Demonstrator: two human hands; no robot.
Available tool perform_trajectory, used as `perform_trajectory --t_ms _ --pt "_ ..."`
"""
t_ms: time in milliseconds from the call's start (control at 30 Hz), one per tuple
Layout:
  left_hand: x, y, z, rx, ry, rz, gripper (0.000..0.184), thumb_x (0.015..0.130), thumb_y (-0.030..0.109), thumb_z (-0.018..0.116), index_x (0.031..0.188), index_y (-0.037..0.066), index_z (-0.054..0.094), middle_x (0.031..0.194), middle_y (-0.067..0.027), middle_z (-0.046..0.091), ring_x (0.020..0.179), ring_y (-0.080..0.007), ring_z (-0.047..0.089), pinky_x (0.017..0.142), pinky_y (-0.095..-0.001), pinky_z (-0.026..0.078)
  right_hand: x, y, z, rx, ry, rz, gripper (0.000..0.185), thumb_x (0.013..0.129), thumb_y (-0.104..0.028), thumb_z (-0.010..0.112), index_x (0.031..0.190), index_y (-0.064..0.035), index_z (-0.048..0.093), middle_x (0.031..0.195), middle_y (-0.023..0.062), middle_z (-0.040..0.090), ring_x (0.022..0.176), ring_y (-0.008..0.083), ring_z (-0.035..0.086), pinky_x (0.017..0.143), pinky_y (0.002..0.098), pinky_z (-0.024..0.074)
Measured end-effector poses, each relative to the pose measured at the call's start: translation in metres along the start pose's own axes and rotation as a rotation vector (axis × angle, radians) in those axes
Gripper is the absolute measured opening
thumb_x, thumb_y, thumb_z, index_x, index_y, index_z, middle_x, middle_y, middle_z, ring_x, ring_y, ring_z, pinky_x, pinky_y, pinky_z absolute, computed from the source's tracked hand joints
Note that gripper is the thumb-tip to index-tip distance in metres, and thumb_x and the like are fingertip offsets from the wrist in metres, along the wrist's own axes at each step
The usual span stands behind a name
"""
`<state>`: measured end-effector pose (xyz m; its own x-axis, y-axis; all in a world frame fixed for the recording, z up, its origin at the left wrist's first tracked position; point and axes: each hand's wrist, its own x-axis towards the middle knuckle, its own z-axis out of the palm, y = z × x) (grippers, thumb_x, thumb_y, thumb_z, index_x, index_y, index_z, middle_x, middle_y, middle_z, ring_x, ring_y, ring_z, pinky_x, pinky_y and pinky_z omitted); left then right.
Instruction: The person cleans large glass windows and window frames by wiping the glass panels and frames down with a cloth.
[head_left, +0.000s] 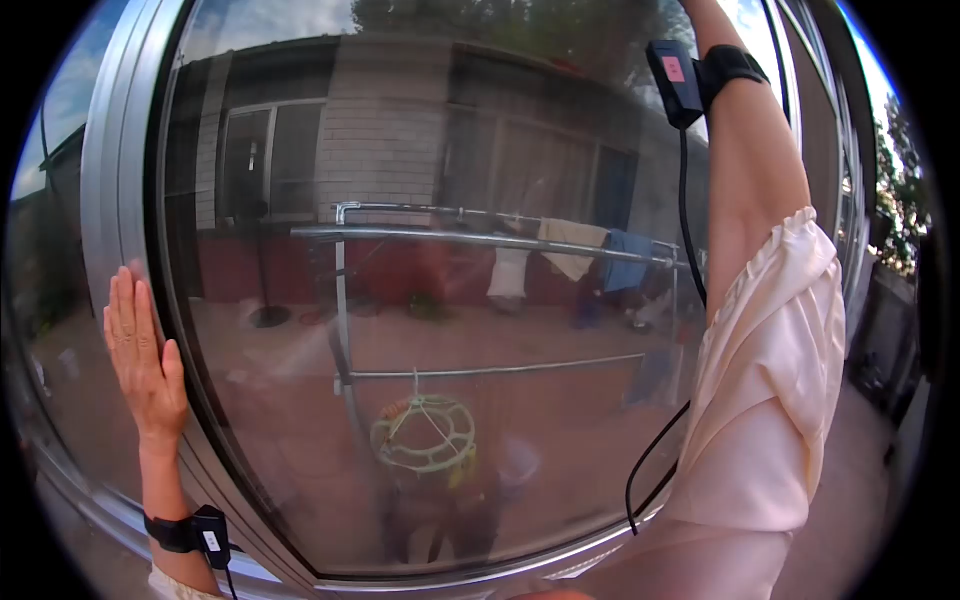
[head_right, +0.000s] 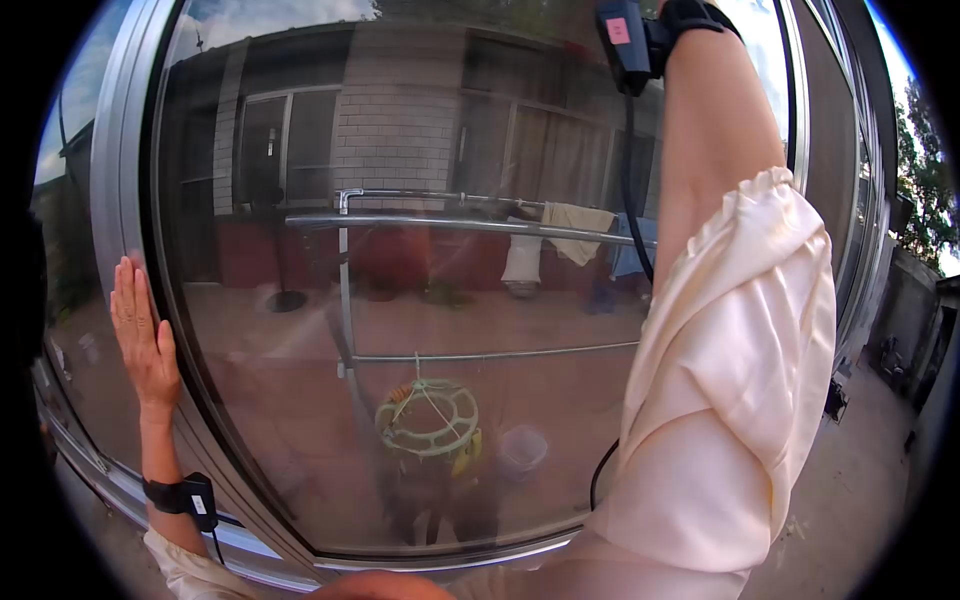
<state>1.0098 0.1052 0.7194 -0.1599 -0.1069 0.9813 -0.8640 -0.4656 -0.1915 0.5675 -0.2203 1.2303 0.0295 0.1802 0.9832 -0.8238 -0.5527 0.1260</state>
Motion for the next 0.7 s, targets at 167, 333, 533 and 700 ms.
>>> perform_trajectory --t_ms 167,333,533,700 --pt "-0.001 -0.006 -0.003 0.067 0.011 0.05 0.053 0.093 0.018 0.031 0.144 0.005 0.028 0.151 -0.0116 0.024 0.141 -0.0268 0.019 0.115 -0.0405 0.012 -0.035 0.187 -0.031 0.091 -0.019 0.087 0.059 0.092 -0.043 0.038 0.144 -0.0145 0.031 0.145 0.0174 0.033 0.134 0.036 0.029 0.11 0.0441 0.0228" --pt "-0.008 -0.019 -0.005 0.146 -0.01 0.048 0.052 0.096 0.025 0.031 0.145 0.009 0.028 0.152 -0.0103 0.023 0.141 -0.0264 0.02 0.115 -0.0391 0.014 -0.064 0.32 -0.049 0.091 0.033 0.151 0.064 0.09 -0.05 0.04 0.142 -0.0129 0.035 0.141 0.0185 0.04 0.131 0.034 0.036 0.107 0.0411 0.0275" --pt "0.002 0.002 -0.008 0.006 0.041 0.004 0.053 0.091 0.019 0.038 0.141 0.002 0.035 0.147 -0.0154 0.031 0.137 -0.0296 0.028 0.112 -0.0373 0.018 -0.107 0.336 -0.069 -0.097 -0.048 0.267 0.066 0.09 -0.052 0.038 0.142 -0.0114 0.035 0.141 0.0179 0.04 0.133 0.0324 0.035 0.109 0.0378 0.026" --pt "0.004 0.007 -0.005 -0.003 0.043 -0.019 0.058 0.084 0.011 0.043 0.142 0.003 0.034 0.149 -0.0146 0.029 0.139 -0.0292 0.024 0.113 -0.039 0.017 -0.121 0.359 -0.023 0.097 0.124 0.204 0.058 0.092 -0.039 0.041 0.141 -0.0085 0.036 0.138 0.0155 0.045 0.128 0.0296 0.042 0.105 0.0349 0.0311"
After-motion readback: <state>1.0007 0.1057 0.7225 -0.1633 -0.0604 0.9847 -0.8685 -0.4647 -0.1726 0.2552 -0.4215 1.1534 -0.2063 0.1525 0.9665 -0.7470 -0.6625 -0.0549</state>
